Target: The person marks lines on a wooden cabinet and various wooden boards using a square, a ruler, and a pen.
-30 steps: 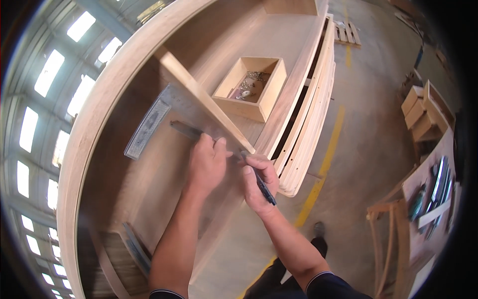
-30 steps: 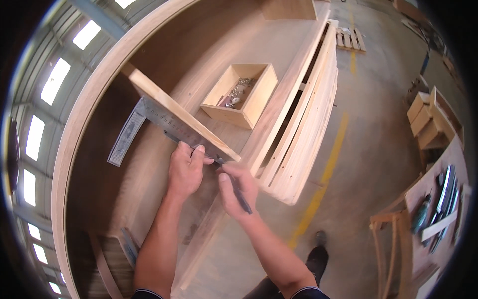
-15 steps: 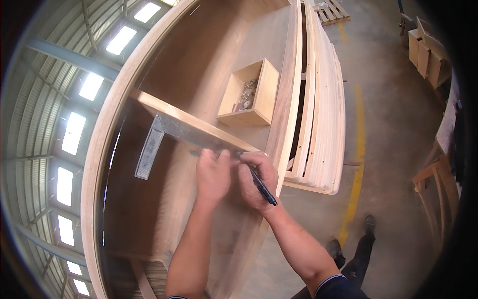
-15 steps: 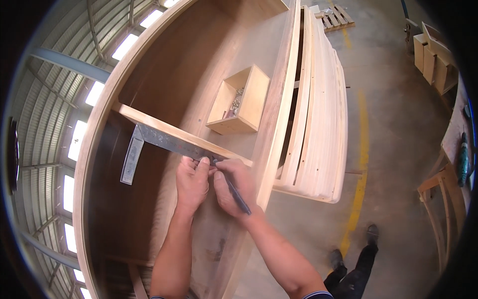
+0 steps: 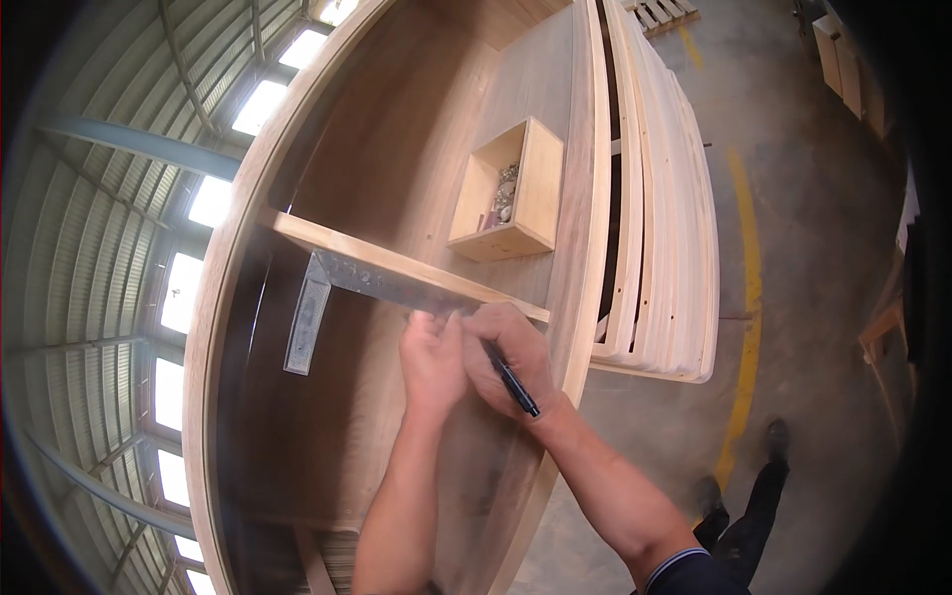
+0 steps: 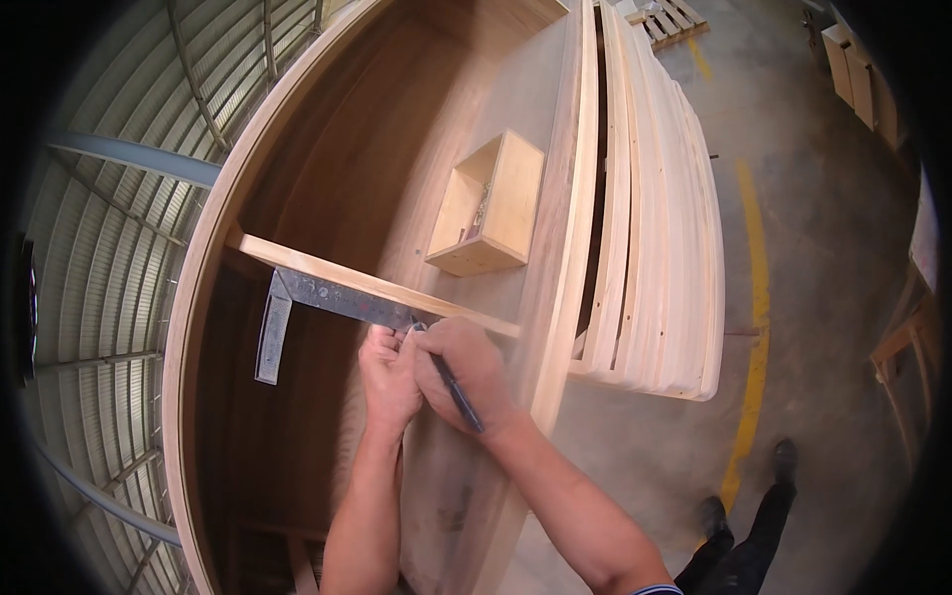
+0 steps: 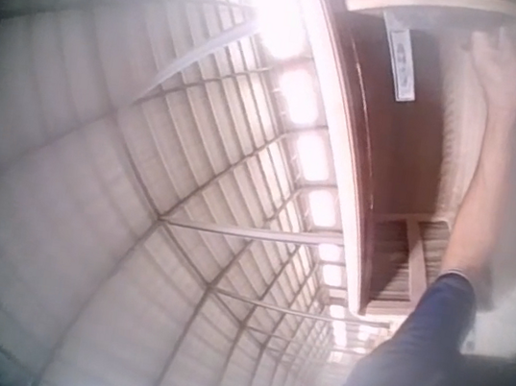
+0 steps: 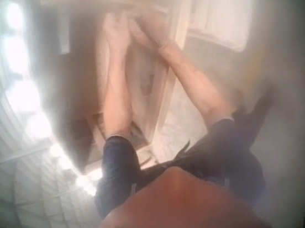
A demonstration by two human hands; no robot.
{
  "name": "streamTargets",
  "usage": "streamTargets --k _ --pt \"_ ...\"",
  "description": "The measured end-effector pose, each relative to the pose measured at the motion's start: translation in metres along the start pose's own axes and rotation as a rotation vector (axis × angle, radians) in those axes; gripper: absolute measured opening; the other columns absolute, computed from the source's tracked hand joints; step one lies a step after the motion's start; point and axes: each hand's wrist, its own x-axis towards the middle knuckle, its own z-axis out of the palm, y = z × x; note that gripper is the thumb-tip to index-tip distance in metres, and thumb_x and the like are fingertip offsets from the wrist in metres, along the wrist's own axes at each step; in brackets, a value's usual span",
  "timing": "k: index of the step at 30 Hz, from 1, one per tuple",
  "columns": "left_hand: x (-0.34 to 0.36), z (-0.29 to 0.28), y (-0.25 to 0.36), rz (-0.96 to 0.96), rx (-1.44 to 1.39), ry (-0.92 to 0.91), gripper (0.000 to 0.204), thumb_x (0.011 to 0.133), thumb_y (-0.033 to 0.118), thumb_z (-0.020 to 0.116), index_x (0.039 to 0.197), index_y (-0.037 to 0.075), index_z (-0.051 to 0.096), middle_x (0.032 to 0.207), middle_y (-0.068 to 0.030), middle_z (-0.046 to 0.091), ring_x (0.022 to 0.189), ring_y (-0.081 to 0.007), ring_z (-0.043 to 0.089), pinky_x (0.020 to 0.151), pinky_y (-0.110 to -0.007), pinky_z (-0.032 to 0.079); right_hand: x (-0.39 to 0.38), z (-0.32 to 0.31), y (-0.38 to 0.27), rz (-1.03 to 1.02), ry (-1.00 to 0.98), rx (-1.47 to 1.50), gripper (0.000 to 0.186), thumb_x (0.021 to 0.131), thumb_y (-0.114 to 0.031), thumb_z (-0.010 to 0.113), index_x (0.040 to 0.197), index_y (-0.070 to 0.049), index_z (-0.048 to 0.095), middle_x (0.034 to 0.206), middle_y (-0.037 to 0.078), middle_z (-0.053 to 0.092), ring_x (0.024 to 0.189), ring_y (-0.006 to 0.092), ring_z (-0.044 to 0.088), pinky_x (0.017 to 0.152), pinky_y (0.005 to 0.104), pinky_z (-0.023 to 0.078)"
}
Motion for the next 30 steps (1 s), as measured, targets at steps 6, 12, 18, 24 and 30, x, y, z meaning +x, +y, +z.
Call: streamTargets --k 6,12,18,24,30 --pt "0.001 -0.005 -0.011 0.009 -0.088 -0.023 0.019 0.099 -0.006 0.055 0.118 -0.006 0.06 0.114 -0.0117 0.07 0.103 -0.0143 0.066 0.091 -0.029 0.053 0.005 0.001 -0.001 -0.071 -0.032 -0.043 0.024 0.084 0.011 0.07 0.101 -0.004 0.062 0.089 0.012 0.065 0.079 0.0275 0.066 0.074 0.0346 0.054" --pt "0.001 -0.008 -0.019 0.063 0.011 -0.013 0.021 0.106 0.012 0.049 0.104 -0.003 0.065 0.102 -0.0082 0.07 0.096 -0.0105 0.062 0.082 -0.03 0.052 0.016 0.002 -0.006 -0.08 -0.069 -0.001 0.026 0.082 0.009 0.072 0.102 -0.005 0.063 0.091 0.012 0.066 0.081 0.0282 0.066 0.075 0.0351 0.054" --pt "-0.004 -0.005 -0.005 -0.048 -0.094 0.036 0.044 0.11 0.033 0.036 0.102 0.001 0.066 0.098 -0.0057 0.068 0.094 -0.0133 0.062 0.081 -0.033 0.052 0.027 0.012 -0.008 -0.156 -0.075 -0.028 0.031 0.081 0.005 0.076 0.106 -0.006 0.063 0.092 0.013 0.065 0.082 0.0316 0.066 0.074 0.038 0.054" --pt "-0.006 -0.008 0.002 -0.002 0.046 0.039 0.044 0.11 0.032 0.033 0.1 0.003 0.065 0.097 -0.0043 0.066 0.092 -0.0142 0.062 0.08 -0.033 0.051 0.031 0.017 -0.01 -0.183 -0.098 -0.056 0.035 0.079 0.004 0.076 0.109 -0.006 0.061 0.092 0.014 0.064 0.082 0.0328 0.065 0.073 0.039 0.054" --pt "-0.008 -0.003 0.013 0.084 0.241 0.021 0.043 0.111 0.027 0.031 0.096 0.004 0.063 0.094 -0.004 0.066 0.089 -0.0133 0.061 0.079 -0.033 0.051 0.034 0.017 -0.009 -0.188 -0.134 -0.057 0.036 0.078 0.003 0.076 0.109 -0.006 0.061 0.092 0.014 0.063 0.082 0.0325 0.064 0.073 0.0387 0.053"
